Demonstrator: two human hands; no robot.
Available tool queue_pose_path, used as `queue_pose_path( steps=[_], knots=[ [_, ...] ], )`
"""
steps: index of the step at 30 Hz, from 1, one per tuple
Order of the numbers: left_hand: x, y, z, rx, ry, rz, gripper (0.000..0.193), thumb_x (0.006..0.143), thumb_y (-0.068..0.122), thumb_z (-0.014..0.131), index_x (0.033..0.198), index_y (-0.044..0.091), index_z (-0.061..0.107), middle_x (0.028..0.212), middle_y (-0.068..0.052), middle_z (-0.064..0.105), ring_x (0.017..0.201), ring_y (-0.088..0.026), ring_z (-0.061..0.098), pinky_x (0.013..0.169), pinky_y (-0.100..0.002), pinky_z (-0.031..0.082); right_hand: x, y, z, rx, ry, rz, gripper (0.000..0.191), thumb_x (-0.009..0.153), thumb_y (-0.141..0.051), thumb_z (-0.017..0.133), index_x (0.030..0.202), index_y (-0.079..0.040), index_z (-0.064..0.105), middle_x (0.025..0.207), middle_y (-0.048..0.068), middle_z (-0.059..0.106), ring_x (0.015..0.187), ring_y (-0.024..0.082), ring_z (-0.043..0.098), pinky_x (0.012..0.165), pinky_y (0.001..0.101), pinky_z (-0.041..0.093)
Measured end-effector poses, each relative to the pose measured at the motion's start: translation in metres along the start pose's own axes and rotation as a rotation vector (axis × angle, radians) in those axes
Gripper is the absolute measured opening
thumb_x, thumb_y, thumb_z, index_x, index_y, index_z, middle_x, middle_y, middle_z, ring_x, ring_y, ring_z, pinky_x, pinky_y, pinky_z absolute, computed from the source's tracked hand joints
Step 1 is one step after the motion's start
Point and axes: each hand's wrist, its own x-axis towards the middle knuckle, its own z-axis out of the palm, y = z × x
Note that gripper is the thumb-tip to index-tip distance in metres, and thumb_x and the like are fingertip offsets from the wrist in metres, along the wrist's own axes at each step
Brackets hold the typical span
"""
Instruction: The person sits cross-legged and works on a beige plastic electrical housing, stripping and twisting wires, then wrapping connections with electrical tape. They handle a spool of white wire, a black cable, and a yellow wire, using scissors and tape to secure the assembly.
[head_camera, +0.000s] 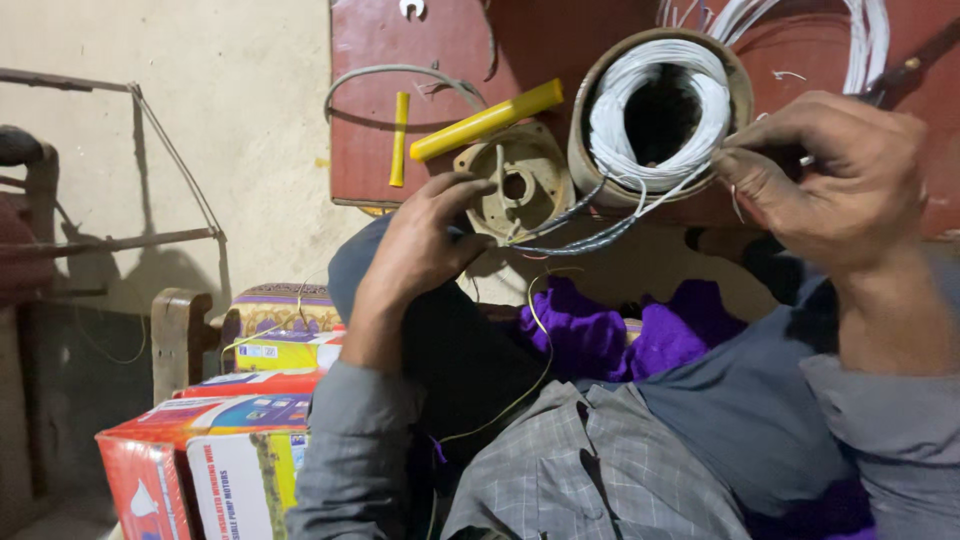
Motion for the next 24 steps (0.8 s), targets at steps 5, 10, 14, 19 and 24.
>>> queue_pose_path(
  steps=[5, 10, 14, 19, 24],
  knots=[
    [0.016, -0.025, 0.003, -0.023, -0.056, 0.022, 0.061, 0.072, 0.012, 0.084, 0.130, 0.009, 0.066, 0.130, -0.016, 0.066, 0.115, -0.038, 0.064, 0.096, -0.044, 0.053, 0.001, 0.009, 0.012, -0.102, 0.065, -0.229, 0.017, 0.103, -0.012, 0.080, 0.103, 0.003, 0.074, 0.096, 0.014, 0.073, 0.083, 0.018, 0.073, 0.071, 0.0253, 0.055],
    [0.061, -0.072, -0.015, 0.250, 0.094, 0.046, 0.058, 0.074, 0.014, 0.085, 0.128, 0.008, 0.065, 0.129, -0.019, 0.066, 0.116, -0.040, 0.064, 0.097, -0.046, 0.052, 0.007, 0.015, 0.018, -0.160, 0.094, -0.285, 0.015, 0.103, -0.012, 0.078, 0.102, 0.002, 0.074, 0.096, 0.013, 0.073, 0.083, 0.018, 0.073, 0.072, 0.0246, 0.055],
    [0.097, -0.097, -0.003, 0.287, 0.056, 0.014, 0.058, 0.076, 0.025, 0.086, 0.127, 0.009, 0.064, 0.123, -0.021, 0.068, 0.109, -0.043, 0.064, 0.089, -0.050, 0.052, 0.017, 0.011, 0.020, -0.204, 0.110, -0.196, 0.020, 0.105, -0.013, 0.084, 0.099, 0.003, 0.075, 0.089, 0.014, 0.073, 0.075, 0.018, 0.070, 0.065, 0.0267, 0.053],
    [0.109, -0.107, 0.007, 0.318, -0.148, -0.156, 0.051, 0.084, 0.020, 0.079, 0.133, 0.019, 0.064, 0.101, -0.019, 0.074, 0.093, -0.041, 0.070, 0.080, -0.053, 0.054, 0.036, 0.010, 0.019, -0.202, 0.136, -0.225, 0.023, 0.106, -0.018, 0.081, 0.100, 0.003, 0.075, 0.090, 0.014, 0.073, 0.076, 0.018, 0.071, 0.065, 0.0263, 0.052],
    [0.132, -0.107, 0.005, -0.074, 0.028, -0.256, 0.058, 0.081, 0.020, 0.080, 0.136, 0.017, 0.060, 0.097, -0.014, 0.077, 0.088, -0.027, 0.077, 0.077, -0.040, 0.060, 0.038, 0.021, 0.002, -0.182, 0.141, -0.172, 0.023, 0.101, -0.019, 0.082, 0.100, 0.003, 0.075, 0.089, 0.015, 0.072, 0.074, 0.020, 0.070, 0.062, 0.0277, 0.052]
  ],
)
